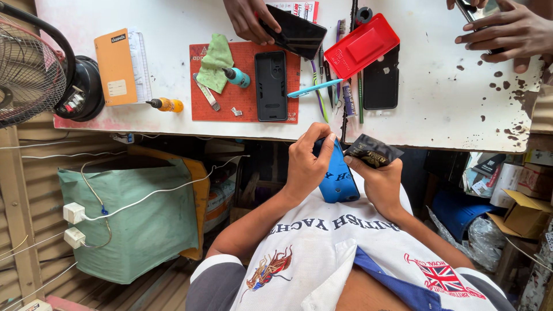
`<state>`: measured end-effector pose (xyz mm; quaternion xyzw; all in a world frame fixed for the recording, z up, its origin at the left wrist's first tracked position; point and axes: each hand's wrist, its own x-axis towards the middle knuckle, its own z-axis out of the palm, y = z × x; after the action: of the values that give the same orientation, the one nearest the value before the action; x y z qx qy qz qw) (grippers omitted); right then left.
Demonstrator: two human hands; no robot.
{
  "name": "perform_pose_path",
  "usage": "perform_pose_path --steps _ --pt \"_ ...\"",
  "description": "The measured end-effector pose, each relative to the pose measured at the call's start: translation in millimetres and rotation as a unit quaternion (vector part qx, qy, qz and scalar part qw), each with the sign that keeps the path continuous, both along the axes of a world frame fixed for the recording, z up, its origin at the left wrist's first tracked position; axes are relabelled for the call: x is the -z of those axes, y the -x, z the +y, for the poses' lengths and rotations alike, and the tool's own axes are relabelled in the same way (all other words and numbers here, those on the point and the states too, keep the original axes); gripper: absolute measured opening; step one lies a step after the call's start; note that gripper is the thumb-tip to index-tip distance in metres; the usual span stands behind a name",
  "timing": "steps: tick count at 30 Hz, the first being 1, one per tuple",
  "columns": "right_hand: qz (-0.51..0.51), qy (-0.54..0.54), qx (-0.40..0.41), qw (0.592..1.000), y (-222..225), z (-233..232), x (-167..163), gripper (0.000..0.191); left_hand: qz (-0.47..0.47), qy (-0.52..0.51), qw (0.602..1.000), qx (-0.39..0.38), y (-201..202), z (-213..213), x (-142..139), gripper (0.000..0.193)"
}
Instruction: The person uses a prying card and a heat gun to open a blue smartphone, separates the back cover from the chassis, and places the parts on the workbench. The person then retrieves a white charging cable from a box, connects it to a black smartphone, and places the phone on the table.
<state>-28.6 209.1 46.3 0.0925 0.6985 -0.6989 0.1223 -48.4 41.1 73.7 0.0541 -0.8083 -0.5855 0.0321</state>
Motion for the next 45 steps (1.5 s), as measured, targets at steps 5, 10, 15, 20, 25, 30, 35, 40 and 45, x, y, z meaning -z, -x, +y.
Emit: perform_pose_path --steps 5,10,15,20,25,30,35,40,45 --pt "-0.002 0.005 -0.005 1.0 -1 0 1 0.012 0.01 -0.011 1.0 -0.008 -2 -1 3 0.01" --pt "0.019 -0.032 -0.04 0.999 2 5 0 0.015 -0.007 -0.071 0.997 -0.009 -1 -2 8 0.011" --pt "-0.035 -0.001 -0.056 0.998 6 9 -7 0.016 -0.05 -0.099 0.994 -0.005 6 -8 12 0.014" --pt "0.003 -0.014 -0.047 0.999 6 6 -13 0.014 -0.027 -0.07 0.997 0.002 8 -8 6 0.013" --pt "0.002 -0.012 -0.009 1.0 0 1 -10 0.017 -0.034 -0.077 0.996 0.005 6 -5 -1 0.012" --pt "0.01 0.02 0.0 1.0 -6 1 -3 0.021 -0.025 -0.059 0.998 0.002 2 -4 1 0.012" --pt "0.001 0.025 -0.004 1.0 -4 0 -1 0.024 -0.025 -0.059 0.998 -0.001 1 -5 2 0.012" --pt "0.005 0.058 0.011 0.998 -2 -3 0 0.022 -0.024 -0.059 0.998 0.007 2 -7 2 0.012" --pt "-0.021 0.082 0.003 0.996 -1 3 3 0.02 -0.062 -0.141 0.987 0.033 0 -16 8 0.01"
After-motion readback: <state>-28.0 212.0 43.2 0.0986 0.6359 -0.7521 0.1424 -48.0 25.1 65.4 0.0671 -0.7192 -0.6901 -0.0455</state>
